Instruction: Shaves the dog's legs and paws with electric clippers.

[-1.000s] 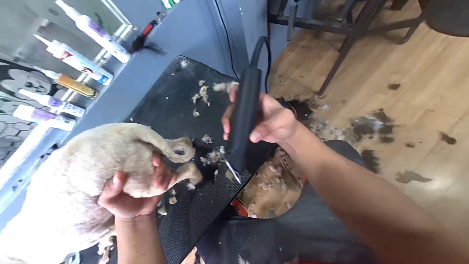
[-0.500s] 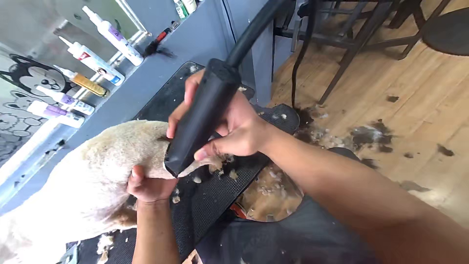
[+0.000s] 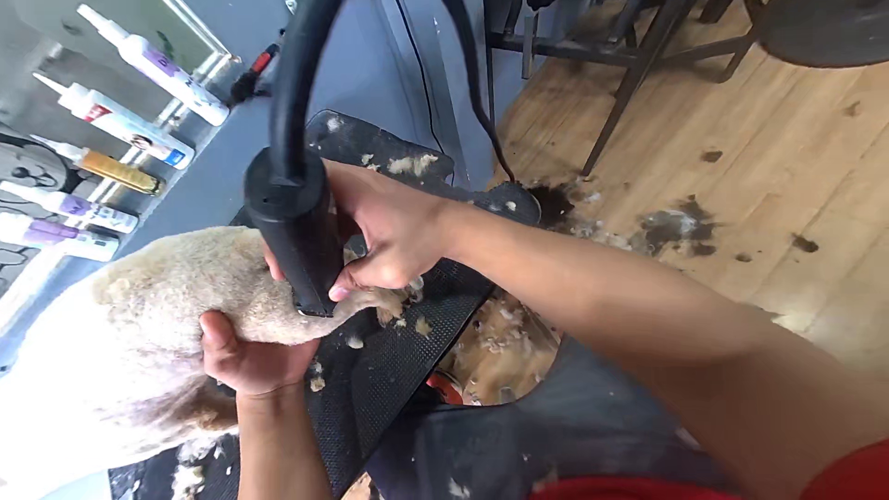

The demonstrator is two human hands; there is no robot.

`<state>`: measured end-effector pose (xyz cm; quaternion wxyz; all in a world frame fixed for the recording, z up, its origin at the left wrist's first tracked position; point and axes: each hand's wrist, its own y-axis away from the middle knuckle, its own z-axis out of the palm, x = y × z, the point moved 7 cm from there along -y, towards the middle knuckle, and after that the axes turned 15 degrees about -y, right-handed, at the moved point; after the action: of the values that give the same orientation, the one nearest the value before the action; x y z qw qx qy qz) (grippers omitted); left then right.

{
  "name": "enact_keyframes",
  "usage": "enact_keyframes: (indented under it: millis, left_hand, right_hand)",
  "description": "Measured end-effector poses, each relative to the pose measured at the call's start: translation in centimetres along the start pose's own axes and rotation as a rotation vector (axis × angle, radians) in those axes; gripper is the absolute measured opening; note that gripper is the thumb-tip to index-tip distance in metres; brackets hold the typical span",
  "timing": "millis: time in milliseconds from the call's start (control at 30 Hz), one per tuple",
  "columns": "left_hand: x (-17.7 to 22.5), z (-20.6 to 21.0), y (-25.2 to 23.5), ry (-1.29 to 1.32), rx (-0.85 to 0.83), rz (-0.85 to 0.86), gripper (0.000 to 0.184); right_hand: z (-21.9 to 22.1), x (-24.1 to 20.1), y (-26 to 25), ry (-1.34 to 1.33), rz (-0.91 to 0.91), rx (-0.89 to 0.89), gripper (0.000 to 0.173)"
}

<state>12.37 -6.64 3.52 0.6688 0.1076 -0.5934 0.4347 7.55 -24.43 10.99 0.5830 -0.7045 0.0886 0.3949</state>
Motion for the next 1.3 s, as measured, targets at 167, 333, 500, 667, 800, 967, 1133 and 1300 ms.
enact_keyframes:
  millis: [167, 333, 500, 667, 800, 967, 1133, 1300]
  left_hand:
    - [0.3, 0.5, -0.3, -0.041, 0.072, 0.019, 0.053]
    - [0.3, 0.6, -0.5, -0.041, 0.079, 0.013, 0.057]
    - [0.6, 0.6, -0.7, -0.038, 0.095, 0.027, 0.056]
    - [-0.1, -0.6, -0.2, -0.070, 0.072, -0.028, 0.057]
    - [-1.1, -1.7, 0.7, -0.079, -0.052, -0.210, 0.063]
    - [-1.2, -2.2, 2.0, -0.020, -0.153, -0.292, 0.057]
    - [-0.9, -1.1, 3.6, 0.183, -0.292, -0.314, 0.063]
    - [-1.9, -1.7, 6.2, 0.187, -0.373, -0.391, 0.078]
  right_hand:
    - [-0.4, 0.6, -0.1, 0.030, 0.152, -0.069, 0.092]
    - [-0.5, 1.3, -0.1, 0.177, 0.199, -0.153, 0.103]
    - [0.0, 1.6, 0.1, 0.367, 0.366, -0.264, 0.111]
    - [-1.4, 2.8, 2.9, 0.280, 0.533, -0.261, 0.103]
    - [-5.2, 3.7, 6.0, -0.259, 0.459, -0.087, 0.075]
    - [-8.2, 4.9, 9.4, -0.672, 0.254, 0.152, 0.075]
    - [-9.1, 6.3, 11.3, -0.787, 0.217, 0.375, 0.050]
    - [-8.9, 7.1, 12.3, -0.769, 0.326, 0.635, 0.043]
